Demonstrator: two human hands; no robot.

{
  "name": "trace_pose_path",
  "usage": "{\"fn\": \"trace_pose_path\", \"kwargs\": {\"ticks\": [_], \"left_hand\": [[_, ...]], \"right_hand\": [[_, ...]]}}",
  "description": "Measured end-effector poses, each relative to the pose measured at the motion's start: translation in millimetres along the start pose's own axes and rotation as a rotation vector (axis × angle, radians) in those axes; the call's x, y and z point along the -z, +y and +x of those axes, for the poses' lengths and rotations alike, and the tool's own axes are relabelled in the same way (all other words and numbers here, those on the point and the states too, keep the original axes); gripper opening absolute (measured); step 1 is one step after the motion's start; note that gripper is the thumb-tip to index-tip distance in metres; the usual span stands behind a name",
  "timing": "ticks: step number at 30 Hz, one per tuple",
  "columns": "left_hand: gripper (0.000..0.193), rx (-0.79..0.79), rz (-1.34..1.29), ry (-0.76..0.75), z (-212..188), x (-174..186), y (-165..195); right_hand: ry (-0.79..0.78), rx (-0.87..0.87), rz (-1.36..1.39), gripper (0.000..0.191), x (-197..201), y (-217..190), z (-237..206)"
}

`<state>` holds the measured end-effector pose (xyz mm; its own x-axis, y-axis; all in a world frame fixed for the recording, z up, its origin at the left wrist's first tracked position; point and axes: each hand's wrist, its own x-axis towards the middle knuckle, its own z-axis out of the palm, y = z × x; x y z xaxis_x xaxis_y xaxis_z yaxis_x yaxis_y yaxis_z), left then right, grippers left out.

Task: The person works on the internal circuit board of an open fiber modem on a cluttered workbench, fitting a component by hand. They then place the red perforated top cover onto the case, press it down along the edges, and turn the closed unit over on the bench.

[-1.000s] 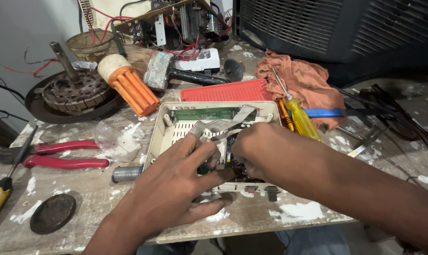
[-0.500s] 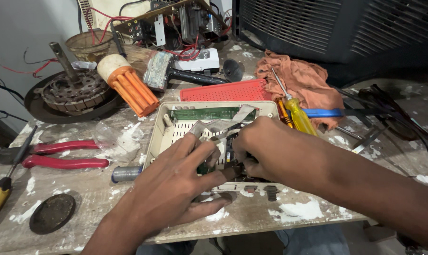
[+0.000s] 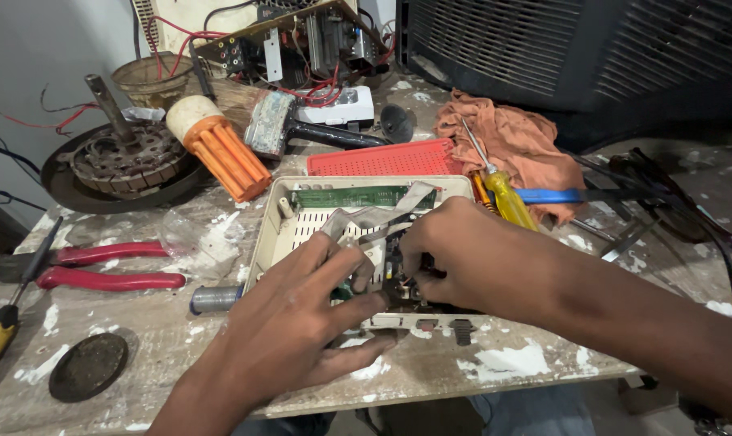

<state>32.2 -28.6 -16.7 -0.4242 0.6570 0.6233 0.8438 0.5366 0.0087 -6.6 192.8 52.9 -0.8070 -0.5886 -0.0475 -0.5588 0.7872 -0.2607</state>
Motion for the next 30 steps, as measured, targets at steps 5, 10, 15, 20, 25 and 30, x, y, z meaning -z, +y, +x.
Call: {"fn": "trace_pose_path", "kwargs": {"ticks": [5,10,15,20,25,30], "left_hand": [[0.033,0.017,-0.011,-0.010,0,-2,0],[0.033,0.017,-0.008,-0.008,1,-2,1],[0.034,0.026,-0.007,-0.031,2,-2,2],[0.035,0.018,-0.003,-0.030,2,-2,2],[0.036,0.033,-0.010,-0.049,2,-3,1],[0.037,0.002,0.007,0.004,2,-4,1]], "right_hand": [[0.051,0.131,0.001,0.019,-1,6,1],[0.033,0.072,0.006,0.017,1,6,-2],[0.046,0.112,0.010,0.016,3,4,-3],[0.057,0.072,0.054,0.019,1,5,-4],[0.068,0.073,0.064,0.021,0,8,-5],[0.131,0.169,0.076,0.029,-2,10,-8]]}}
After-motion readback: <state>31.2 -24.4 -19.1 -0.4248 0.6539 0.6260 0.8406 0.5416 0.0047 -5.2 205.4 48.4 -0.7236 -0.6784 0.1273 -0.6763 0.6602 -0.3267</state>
